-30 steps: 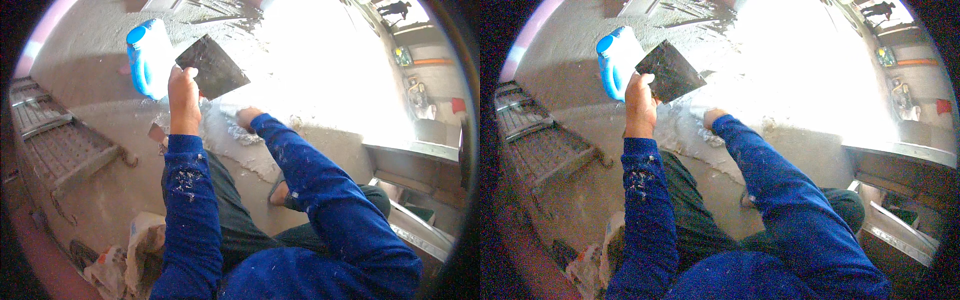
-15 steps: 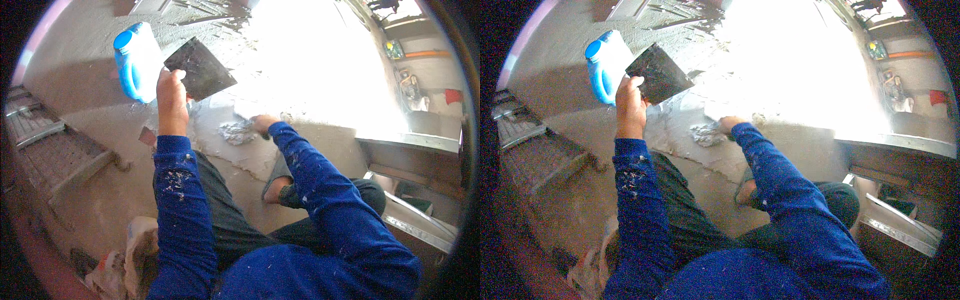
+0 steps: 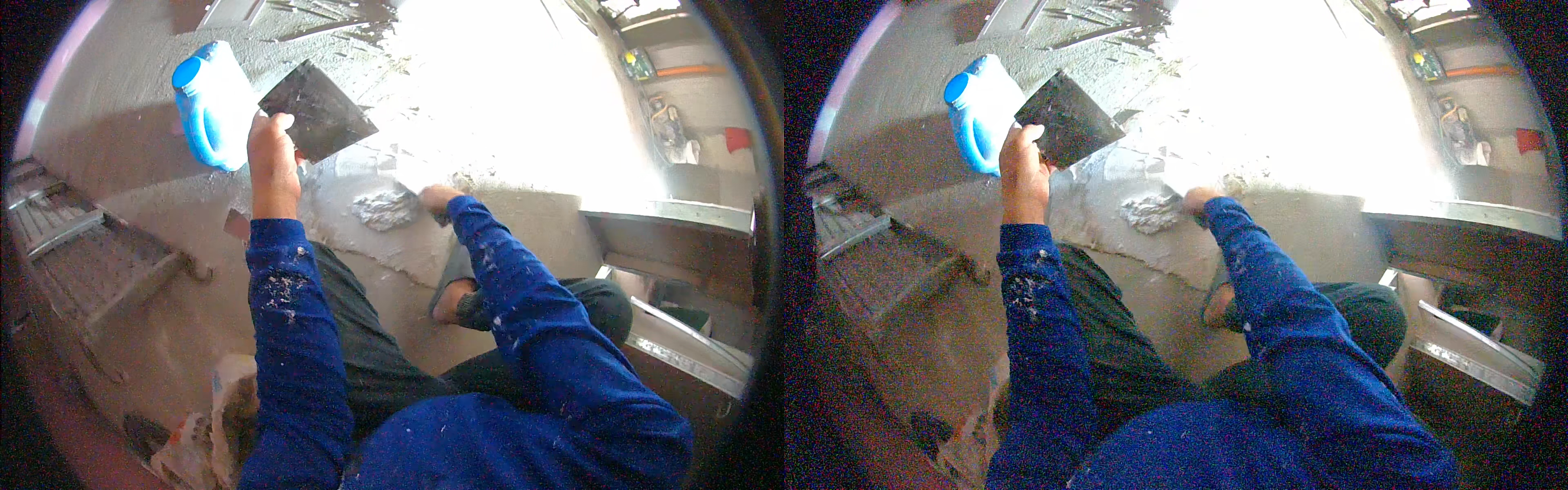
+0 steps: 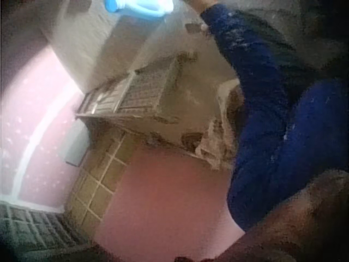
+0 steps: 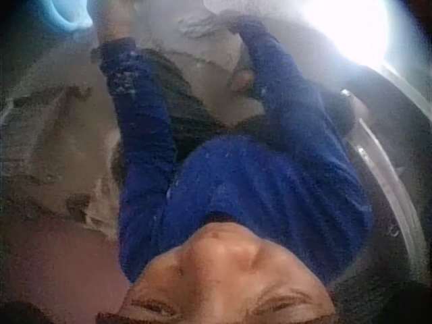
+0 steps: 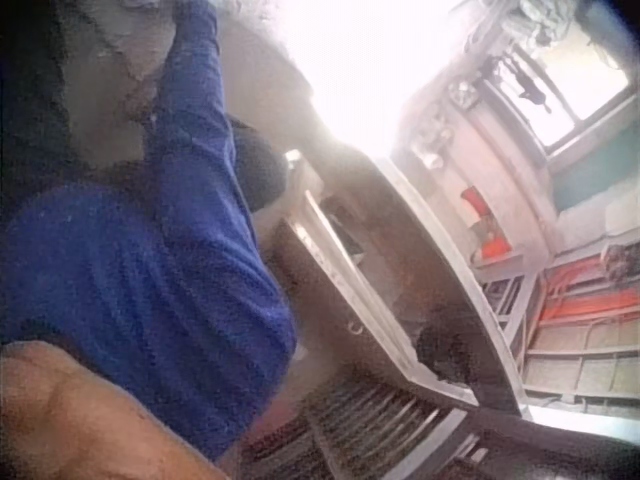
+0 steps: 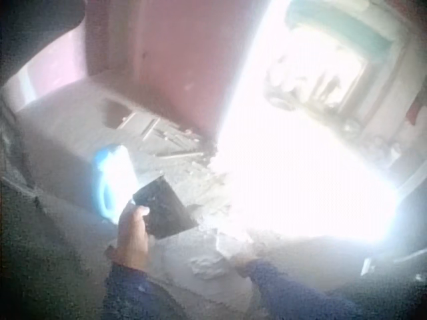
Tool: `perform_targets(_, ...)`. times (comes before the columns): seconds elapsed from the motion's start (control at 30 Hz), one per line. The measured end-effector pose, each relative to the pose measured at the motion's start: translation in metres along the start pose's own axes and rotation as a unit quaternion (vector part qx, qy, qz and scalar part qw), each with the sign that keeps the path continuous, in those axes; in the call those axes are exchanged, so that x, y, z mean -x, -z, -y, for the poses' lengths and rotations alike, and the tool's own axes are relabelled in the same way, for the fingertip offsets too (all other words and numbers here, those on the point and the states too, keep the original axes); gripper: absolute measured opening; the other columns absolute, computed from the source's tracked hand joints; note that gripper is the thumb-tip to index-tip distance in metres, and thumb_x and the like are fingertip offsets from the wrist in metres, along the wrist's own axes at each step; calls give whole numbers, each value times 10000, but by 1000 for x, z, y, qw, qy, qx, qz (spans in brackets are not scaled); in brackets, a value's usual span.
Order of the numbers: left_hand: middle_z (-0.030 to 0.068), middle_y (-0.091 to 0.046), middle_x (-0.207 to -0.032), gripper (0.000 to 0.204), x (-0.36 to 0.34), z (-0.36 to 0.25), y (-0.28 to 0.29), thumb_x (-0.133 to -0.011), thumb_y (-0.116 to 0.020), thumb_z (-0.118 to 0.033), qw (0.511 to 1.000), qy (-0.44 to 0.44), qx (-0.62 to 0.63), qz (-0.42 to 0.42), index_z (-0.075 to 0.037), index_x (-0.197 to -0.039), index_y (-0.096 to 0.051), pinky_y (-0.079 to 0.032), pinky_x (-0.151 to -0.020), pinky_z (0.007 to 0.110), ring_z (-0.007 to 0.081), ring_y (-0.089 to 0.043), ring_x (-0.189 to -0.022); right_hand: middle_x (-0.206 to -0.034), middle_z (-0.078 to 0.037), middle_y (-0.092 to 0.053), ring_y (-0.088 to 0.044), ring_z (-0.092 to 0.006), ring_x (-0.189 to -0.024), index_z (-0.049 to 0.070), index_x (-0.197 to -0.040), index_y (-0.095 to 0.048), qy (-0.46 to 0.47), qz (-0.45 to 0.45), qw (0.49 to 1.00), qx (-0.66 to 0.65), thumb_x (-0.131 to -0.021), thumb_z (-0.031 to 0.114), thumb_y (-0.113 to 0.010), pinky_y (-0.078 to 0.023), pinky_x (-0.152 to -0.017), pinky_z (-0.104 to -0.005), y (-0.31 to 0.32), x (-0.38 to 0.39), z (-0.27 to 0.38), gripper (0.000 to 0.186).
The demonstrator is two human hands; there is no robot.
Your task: The person scoops cement from a pile on the floor using a trowel and applies it to the floor surface, smoothing it with a flat tool. The person occasionally picks up a blue plastic jug and pours liquid onto the cement before continuing to spread it.
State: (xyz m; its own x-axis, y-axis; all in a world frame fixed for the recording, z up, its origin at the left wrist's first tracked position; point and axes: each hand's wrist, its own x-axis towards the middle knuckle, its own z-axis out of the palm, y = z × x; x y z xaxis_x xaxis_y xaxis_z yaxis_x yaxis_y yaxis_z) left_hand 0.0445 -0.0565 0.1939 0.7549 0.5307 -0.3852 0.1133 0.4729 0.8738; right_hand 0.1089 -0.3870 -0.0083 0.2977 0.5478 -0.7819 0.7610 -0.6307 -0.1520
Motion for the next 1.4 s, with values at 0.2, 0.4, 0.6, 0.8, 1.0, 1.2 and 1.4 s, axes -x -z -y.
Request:
perform_targets(0.2, 51, -494, -813, 217, -5, 3, 7, -815, -538, -202, 1000, -10, -23, -10, -96, -1004, -517, -423, -511, 297, 158, -509, -656, -682, -76, -591, -597, -246, -623, 68, -787, -600, -13, 18, 846, -532, -750, 118, -639, -536, -637, -346, -43, 56, 12, 74)
perform_targets(0.4, 60, -510, -868, 234, -6, 5, 8, -804, -545, -214, 1000, -12, -14, 6, -99, -1007, -520, -433, -622, 323, 177, -506, -761, -572, -10, -442, -467, -164, -469, 131, -680, -441, -151, 42, 239, -958, -854, 163, -552, -500, -483, -296, -4, 16, 61, 209)
perform_targets(0.6, 56, -517, -876, 237, 1, 3, 0, -801, -549, -206, 1000, 7, -12, 7, -104, -1013, -519, -425, -592, 311, 160, -503, -740, -564, -35, -500, -508, -88, -404, 55, -669, -455, -105, 21, 202, -973, -910, 253, -523, -480, -340, -193, 43, -2, 64, 319)
perform_targets(0.8, 41, -486, -865, 214, 2, 3, 0, -806, -549, -203, 1000, 14, -26, -1, -116, -998, -512, -422, -586, 306, 154, -487, -724, -680, -73, -576, -598, -141, -543, 2, -760, -527, -105, -15, 100, -989, -912, 268, -556, -547, -446, -220, 50, 7, 56, 309)
perform_targets(1.0, 58, -506, -942, 263, 4, -2, 11, -817, -534, -215, 1000, -2, -5, 9, -108, -1057, -516, -421, -650, 331, 172, -495, -812, -778, -108, -549, -591, -198, -670, -24, -927, -498, -23, 21, -6, -999, -900, 222, -524, -555, -538, -267, -13, 75, 83, 249)
perform_targets(1.2, 70, -525, -979, 268, 6, -12, 18, -817, -527, -200, 1000, -2, -8, -12, -112, -1069, -520, -422, -653, 332, 175, -502, -835, -698, -78, -530, -561, -190, -605, 52, -804, -483, -135, 31, 25, -990, -853, 136, -583, -499, -451, -257, -7, 76, 63, 140)
perform_targets(1.4, 72, -525, -950, 261, 8, -13, 19, -821, -517, -188, 1000, -5, -29, -7, -111, -1070, -513, -425, -641, 330, 177, -499, -786, -642, -65, -543, -578, -181, -550, 82, -737, -501, -81, 64, 62, -993, -867, 226, -564, -528, -419, -247, 62, -3, 47, 205)
